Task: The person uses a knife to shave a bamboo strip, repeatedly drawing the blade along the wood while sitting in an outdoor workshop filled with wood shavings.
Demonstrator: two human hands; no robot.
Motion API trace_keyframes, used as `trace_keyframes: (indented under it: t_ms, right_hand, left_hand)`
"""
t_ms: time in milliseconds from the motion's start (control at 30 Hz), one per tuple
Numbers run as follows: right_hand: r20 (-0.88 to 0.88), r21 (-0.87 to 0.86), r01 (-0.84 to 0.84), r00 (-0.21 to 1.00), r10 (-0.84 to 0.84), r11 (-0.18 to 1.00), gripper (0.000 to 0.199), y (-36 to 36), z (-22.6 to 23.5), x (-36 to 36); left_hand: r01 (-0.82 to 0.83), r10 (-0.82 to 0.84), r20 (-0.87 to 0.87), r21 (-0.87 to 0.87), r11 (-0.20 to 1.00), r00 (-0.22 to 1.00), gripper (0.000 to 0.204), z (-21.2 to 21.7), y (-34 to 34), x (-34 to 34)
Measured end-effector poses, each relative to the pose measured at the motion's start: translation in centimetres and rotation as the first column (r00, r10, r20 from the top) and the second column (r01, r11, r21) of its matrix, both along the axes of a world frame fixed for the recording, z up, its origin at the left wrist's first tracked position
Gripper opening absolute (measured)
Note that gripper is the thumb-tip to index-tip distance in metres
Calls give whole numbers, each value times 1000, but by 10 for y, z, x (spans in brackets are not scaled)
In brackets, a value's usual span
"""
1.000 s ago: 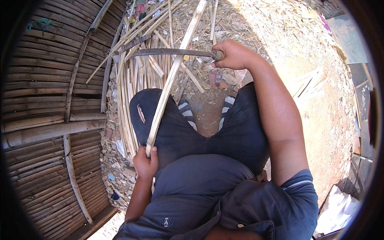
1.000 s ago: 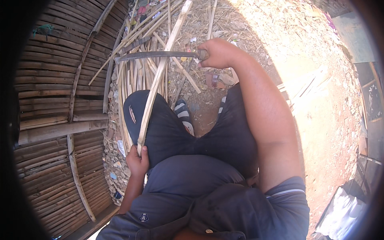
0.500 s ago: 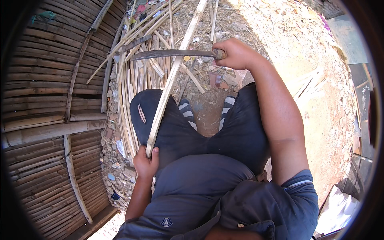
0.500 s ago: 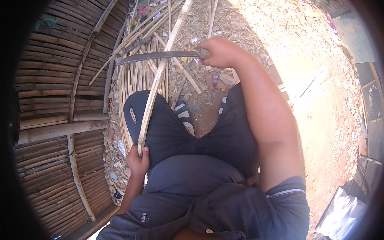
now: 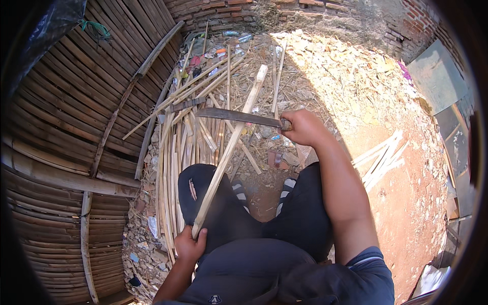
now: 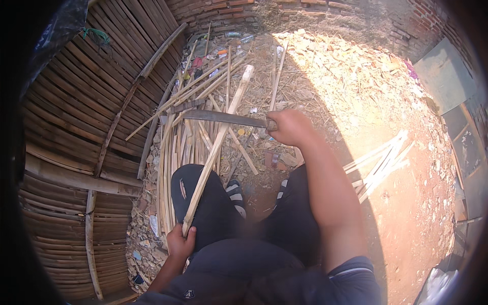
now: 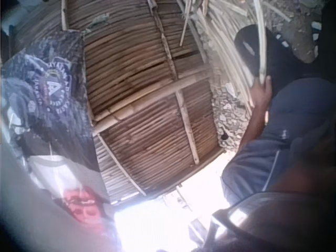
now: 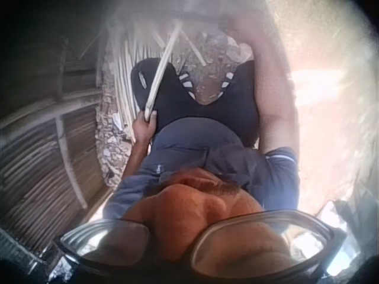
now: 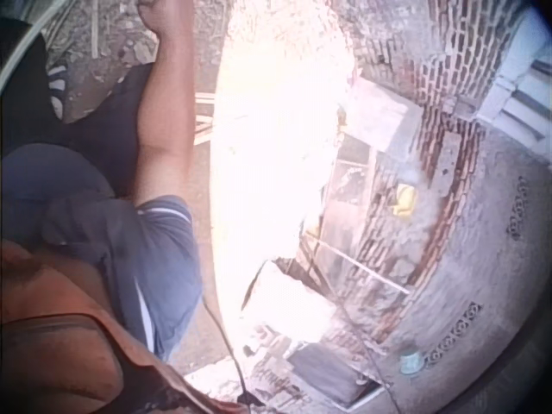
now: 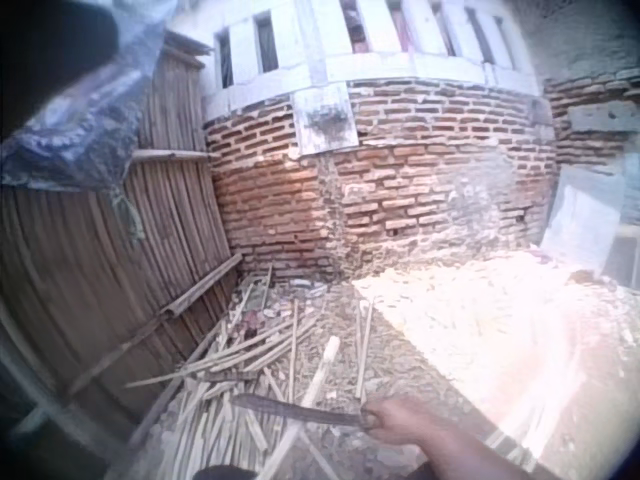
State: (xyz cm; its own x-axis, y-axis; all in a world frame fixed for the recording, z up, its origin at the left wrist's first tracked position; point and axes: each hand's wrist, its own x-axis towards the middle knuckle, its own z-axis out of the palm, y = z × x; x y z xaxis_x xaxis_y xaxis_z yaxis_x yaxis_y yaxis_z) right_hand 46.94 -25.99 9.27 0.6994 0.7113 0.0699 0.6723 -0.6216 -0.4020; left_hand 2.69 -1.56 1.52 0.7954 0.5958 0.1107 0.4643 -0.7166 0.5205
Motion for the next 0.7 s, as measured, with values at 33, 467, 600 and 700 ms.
trace_keyframes:
  t_ms: [33,467,600,700]
  right_hand:
    - [11,-20,-84,996,84,996,30,7,1,-7]
    - [23,-20,36,999,-35,999,28,-4,-7,0]
    - [6,-125,-200,979,202,972,28,20,-2,-19]
    - [-49,-121,-226,974,222,967,30,26,0,-20]
  left_hand:
    - [-15,15,-6,-6,1000,1000,39,3,-2,-1]
    - [-10,11,-53,17,1000,999,49,12,-5,13]
    - [-50,55,-98,51,997,994,51,8,-4,12]
    - [-79,87,-114,73,994,990,55,5,-2,8]
